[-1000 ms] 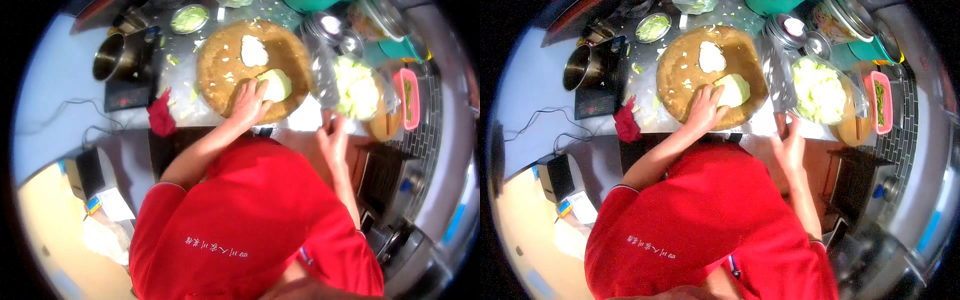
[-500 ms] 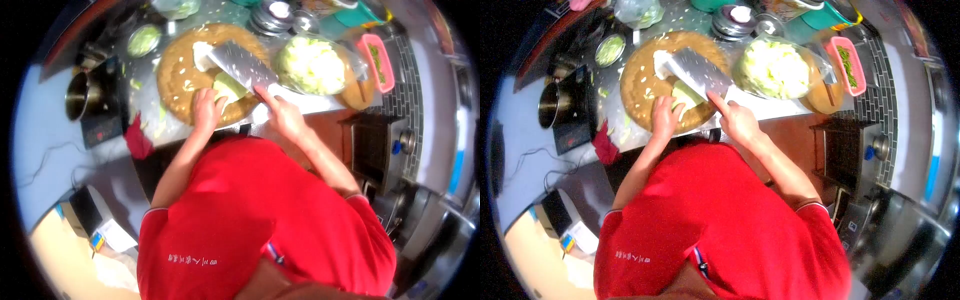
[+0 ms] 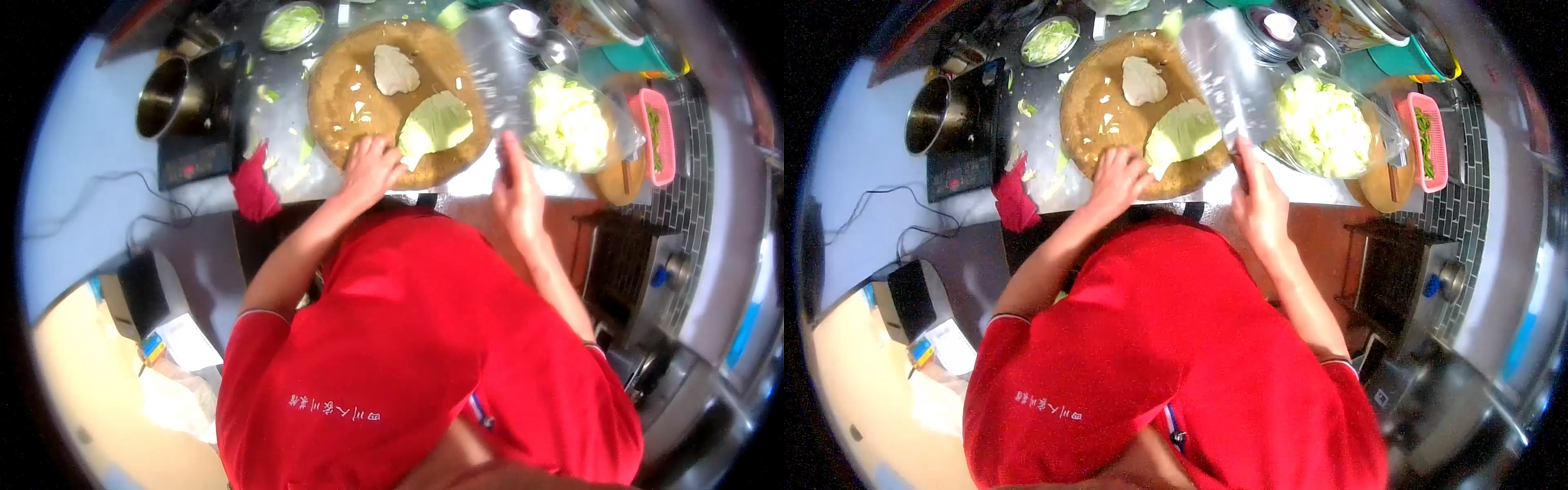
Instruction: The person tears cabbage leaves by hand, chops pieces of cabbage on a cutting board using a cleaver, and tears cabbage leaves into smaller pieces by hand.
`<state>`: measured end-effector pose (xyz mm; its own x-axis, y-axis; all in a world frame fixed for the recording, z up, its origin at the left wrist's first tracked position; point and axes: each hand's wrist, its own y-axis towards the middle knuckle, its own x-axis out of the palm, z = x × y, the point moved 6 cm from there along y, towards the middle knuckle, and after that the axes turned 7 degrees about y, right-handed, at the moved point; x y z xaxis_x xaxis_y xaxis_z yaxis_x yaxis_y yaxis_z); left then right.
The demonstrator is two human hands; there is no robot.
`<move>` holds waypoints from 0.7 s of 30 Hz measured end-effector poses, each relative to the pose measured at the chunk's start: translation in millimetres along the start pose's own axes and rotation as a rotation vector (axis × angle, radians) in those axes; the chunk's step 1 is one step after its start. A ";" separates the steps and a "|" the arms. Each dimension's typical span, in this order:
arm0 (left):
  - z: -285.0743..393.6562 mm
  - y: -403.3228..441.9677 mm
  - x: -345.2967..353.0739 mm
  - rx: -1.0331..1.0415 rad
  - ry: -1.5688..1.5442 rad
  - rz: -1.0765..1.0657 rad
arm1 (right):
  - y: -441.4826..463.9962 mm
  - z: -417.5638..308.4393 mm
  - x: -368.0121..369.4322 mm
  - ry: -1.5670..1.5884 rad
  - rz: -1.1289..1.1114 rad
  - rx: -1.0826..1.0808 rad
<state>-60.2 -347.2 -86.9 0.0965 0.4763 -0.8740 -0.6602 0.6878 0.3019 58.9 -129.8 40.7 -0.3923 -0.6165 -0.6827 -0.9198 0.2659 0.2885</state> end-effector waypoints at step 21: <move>-44.9 23.1 -36.7 -0.066 -0.035 0.370 | -9.0 23.1 22.7 -0.159 -0.168 0.182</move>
<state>-112.4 -373.4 -65.0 -0.1331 0.7048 -0.6968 -0.7018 0.4294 0.5684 58.4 -129.0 7.1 -0.2161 -0.5428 -0.8116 -0.9503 0.3078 0.0471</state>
